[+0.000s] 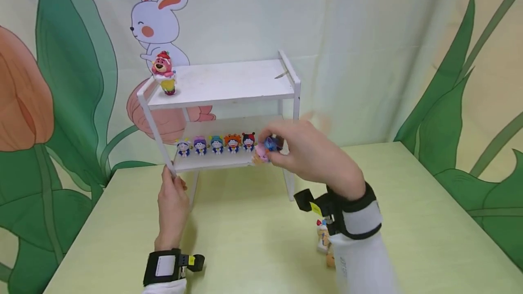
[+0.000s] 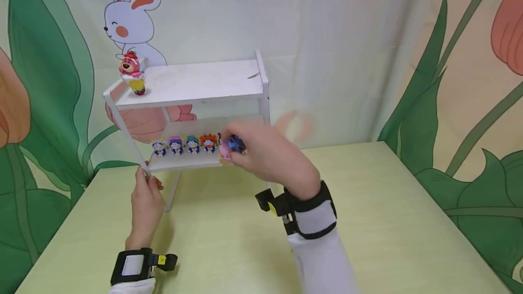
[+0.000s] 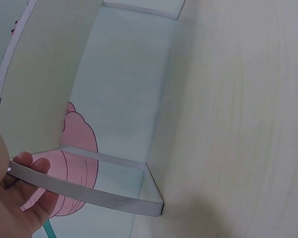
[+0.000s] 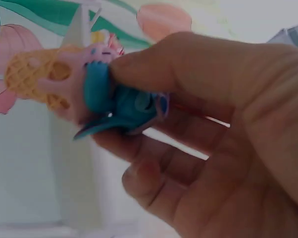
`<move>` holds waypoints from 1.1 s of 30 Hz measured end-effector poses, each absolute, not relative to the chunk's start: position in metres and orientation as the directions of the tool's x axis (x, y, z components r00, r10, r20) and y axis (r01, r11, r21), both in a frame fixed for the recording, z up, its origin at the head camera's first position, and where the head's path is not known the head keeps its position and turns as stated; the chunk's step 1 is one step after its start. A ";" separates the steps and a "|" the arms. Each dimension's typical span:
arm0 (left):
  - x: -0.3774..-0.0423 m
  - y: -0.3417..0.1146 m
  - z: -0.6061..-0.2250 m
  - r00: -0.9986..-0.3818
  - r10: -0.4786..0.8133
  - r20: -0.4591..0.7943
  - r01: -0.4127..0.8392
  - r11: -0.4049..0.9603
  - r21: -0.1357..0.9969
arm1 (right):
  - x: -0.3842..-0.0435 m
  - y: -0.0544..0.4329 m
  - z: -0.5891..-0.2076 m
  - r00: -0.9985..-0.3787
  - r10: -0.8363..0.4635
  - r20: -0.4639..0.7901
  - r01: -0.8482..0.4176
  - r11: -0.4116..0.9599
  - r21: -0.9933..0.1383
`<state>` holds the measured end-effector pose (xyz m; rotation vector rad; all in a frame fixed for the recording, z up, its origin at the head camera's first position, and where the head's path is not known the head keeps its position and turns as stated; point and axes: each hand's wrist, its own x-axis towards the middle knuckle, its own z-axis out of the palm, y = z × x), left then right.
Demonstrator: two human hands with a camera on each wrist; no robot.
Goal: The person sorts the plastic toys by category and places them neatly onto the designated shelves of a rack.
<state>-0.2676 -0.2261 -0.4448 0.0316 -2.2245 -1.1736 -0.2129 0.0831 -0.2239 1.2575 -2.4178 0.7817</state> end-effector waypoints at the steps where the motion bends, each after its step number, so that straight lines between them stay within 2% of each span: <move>1: -0.267 -0.227 -0.445 -0.811 -0.294 0.505 0.254 0.601 0.758 | -0.213 0.076 -0.212 -0.540 -0.681 0.495 -0.841 0.458 -0.287; 3: -0.266 -0.227 -0.446 -0.811 -0.295 0.506 0.259 0.595 0.761 | -0.216 0.063 -0.188 -0.497 -0.723 0.480 -0.867 0.441 -0.233; 7: -0.266 -0.224 -0.446 -0.800 -0.291 0.524 0.276 0.597 0.753 | -0.222 0.040 -0.146 -0.477 -0.770 0.425 -0.877 0.453 -0.163; 11: -0.267 -0.223 -0.446 -0.801 -0.286 0.526 0.282 0.594 0.753 | -0.236 0.019 -0.114 -0.511 -0.778 0.364 -0.855 0.502 -0.129; 15: -0.268 -0.224 -0.445 -0.799 -0.293 0.525 0.273 0.601 0.751 | -0.255 0.000 -0.093 -0.575 -0.763 0.296 -0.816 0.559 -0.145; 18: -0.266 -0.225 -0.445 -0.800 -0.298 0.520 0.266 0.601 0.754 | -0.271 -0.013 -0.085 -0.614 -0.746 0.257 -0.788 0.595 -0.157; 22: -0.266 -0.223 -0.448 -0.815 -0.281 0.507 0.262 0.602 0.755 | -0.287 -0.023 -0.084 -0.658 -0.724 0.208 -0.751 0.650 -0.113; 26: -0.269 -0.222 -0.449 -0.803 -0.280 0.526 0.274 0.611 0.743 | -0.297 -0.034 -0.085 -0.670 -0.718 0.188 -0.739 0.669 -0.079; 33: -0.271 -0.222 -0.447 -0.803 -0.276 0.528 0.281 0.607 0.744 | -0.310 -0.049 -0.085 -0.690 -0.696 0.197 -0.720 0.687 -0.094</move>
